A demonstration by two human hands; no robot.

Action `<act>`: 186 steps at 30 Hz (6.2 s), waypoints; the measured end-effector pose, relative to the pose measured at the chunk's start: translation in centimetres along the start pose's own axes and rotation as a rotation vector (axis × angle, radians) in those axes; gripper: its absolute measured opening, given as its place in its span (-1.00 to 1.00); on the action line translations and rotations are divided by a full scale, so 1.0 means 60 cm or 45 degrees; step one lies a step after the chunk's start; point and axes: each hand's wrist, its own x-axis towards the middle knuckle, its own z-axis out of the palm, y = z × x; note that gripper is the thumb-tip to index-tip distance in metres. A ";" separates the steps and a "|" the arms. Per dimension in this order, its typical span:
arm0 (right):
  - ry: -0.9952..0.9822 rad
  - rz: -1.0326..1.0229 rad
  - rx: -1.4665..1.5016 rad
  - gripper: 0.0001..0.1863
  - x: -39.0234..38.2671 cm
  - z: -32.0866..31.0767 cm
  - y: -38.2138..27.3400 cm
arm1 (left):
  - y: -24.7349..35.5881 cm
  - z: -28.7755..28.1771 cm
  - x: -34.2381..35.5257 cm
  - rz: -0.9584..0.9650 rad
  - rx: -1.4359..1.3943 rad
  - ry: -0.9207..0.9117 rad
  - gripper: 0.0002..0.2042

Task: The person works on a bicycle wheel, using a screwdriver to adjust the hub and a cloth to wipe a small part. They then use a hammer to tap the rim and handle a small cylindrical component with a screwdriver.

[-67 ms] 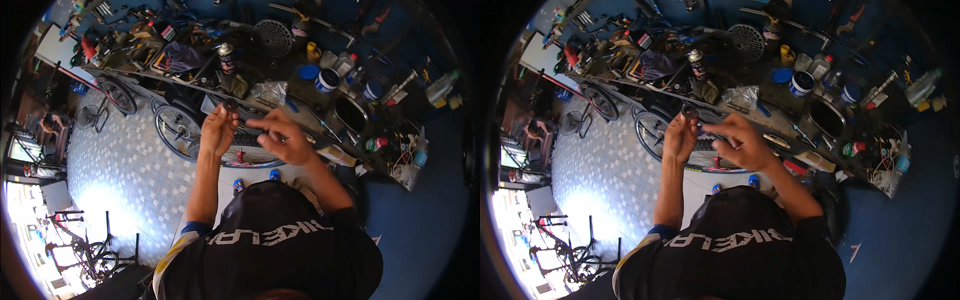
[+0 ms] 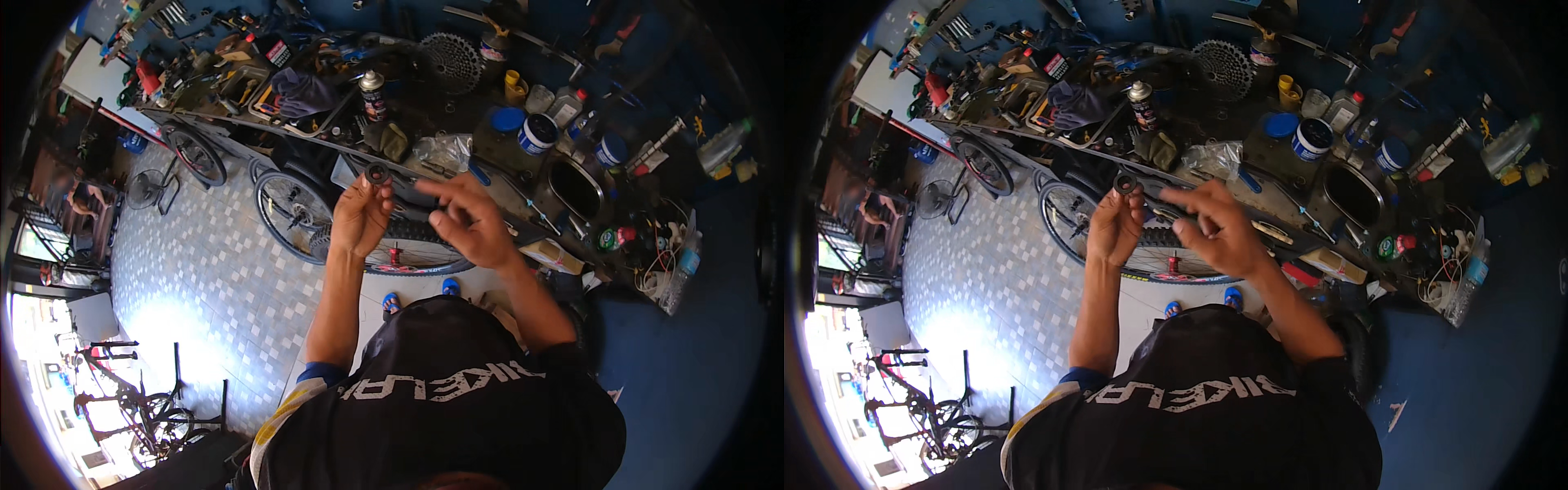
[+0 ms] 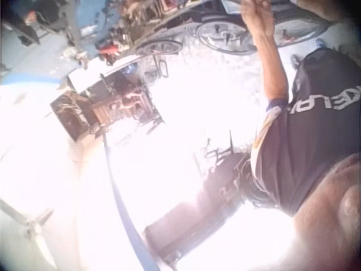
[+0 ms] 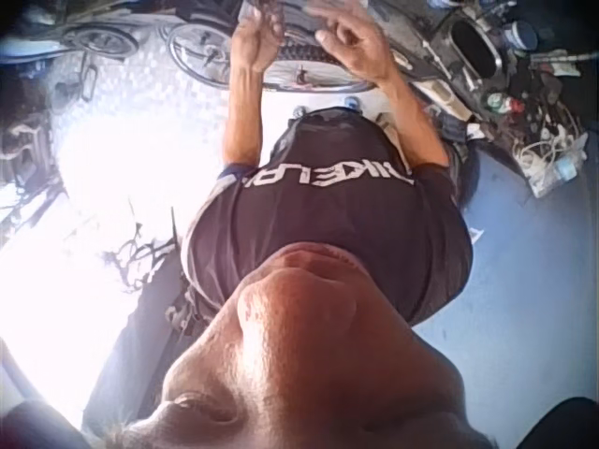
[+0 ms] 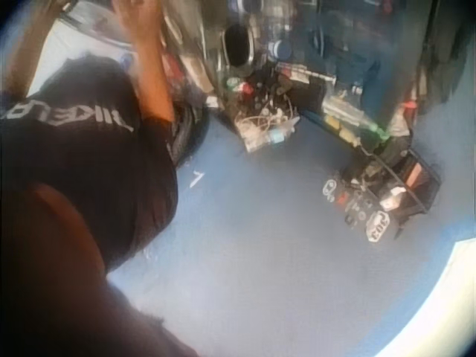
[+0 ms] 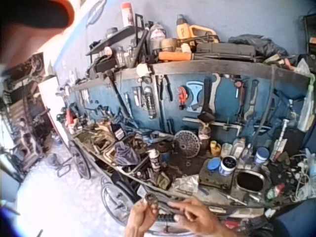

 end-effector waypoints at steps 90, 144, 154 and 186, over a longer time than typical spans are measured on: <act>0.406 -0.229 -0.218 -0.71 -0.039 0.239 -0.058 | 0.387 0.296 -0.562 0.871 1.665 0.840 -0.40; 0.359 -0.158 0.052 -0.67 0.016 0.225 -0.047 | 0.348 0.333 -0.577 0.859 1.535 1.366 -0.37; 0.283 -0.163 -0.024 -0.62 0.029 0.237 -0.047 | 0.357 0.301 -0.589 0.820 1.434 1.319 -0.48; -0.057 0.500 -0.226 -0.61 -0.163 0.393 0.129 | 0.338 0.023 -0.709 0.734 0.725 1.238 -0.63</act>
